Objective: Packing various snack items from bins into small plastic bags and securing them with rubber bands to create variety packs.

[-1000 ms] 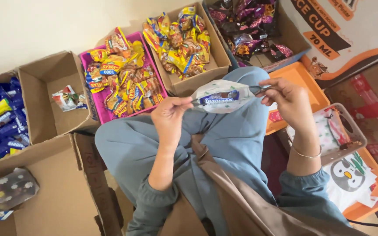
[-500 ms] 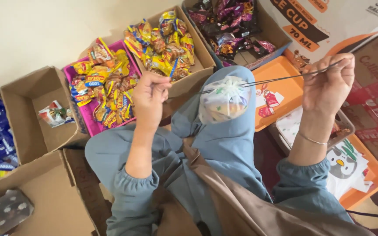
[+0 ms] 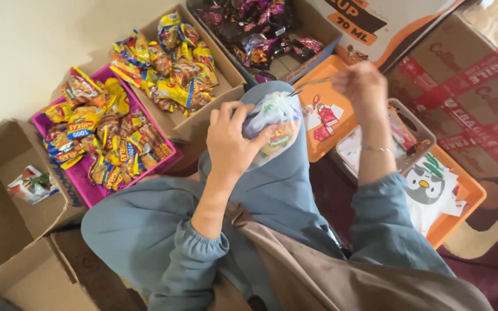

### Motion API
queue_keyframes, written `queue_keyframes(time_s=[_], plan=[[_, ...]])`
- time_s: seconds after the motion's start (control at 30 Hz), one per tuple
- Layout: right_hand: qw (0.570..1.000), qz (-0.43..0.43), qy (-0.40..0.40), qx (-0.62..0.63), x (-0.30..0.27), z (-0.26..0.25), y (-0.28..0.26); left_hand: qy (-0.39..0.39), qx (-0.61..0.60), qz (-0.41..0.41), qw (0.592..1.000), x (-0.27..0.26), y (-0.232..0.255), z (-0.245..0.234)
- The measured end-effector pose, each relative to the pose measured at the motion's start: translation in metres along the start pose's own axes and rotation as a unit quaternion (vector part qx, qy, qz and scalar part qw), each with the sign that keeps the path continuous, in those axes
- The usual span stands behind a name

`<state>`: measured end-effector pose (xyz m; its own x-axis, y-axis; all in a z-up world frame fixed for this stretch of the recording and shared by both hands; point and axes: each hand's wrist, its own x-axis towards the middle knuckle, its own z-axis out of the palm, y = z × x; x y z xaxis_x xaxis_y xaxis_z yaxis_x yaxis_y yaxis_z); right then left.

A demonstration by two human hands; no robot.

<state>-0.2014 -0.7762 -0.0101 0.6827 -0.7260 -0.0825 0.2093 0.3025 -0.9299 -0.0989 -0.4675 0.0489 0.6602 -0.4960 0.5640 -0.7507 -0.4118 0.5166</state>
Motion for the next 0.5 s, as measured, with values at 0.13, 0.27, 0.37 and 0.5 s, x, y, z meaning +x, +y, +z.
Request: queue_keyframes(time_s=[0.13, 0.27, 0.37, 0.5], plan=[[0.864, 0.018, 0.007, -0.502, 0.083, -0.103, 0.169, 0.003, -0.002, 0.005, 1.000, 0.000, 0.001, 0.000], [0.706, 0.120, -0.066, -0.695, 0.103, -0.146, 0.271, -0.030, -0.010, -0.017, 0.999, -0.006, -0.002, -0.003], [0.683, 0.126, -0.086, -0.714, 0.070, -0.122, 0.266, -0.033, -0.026, -0.020, 0.999, -0.009, -0.003, -0.004], [0.652, 0.068, -0.091, -0.750, 0.041, -0.089, 0.245, -0.020, -0.034, -0.018, 0.999, -0.010, -0.001, -0.004]])
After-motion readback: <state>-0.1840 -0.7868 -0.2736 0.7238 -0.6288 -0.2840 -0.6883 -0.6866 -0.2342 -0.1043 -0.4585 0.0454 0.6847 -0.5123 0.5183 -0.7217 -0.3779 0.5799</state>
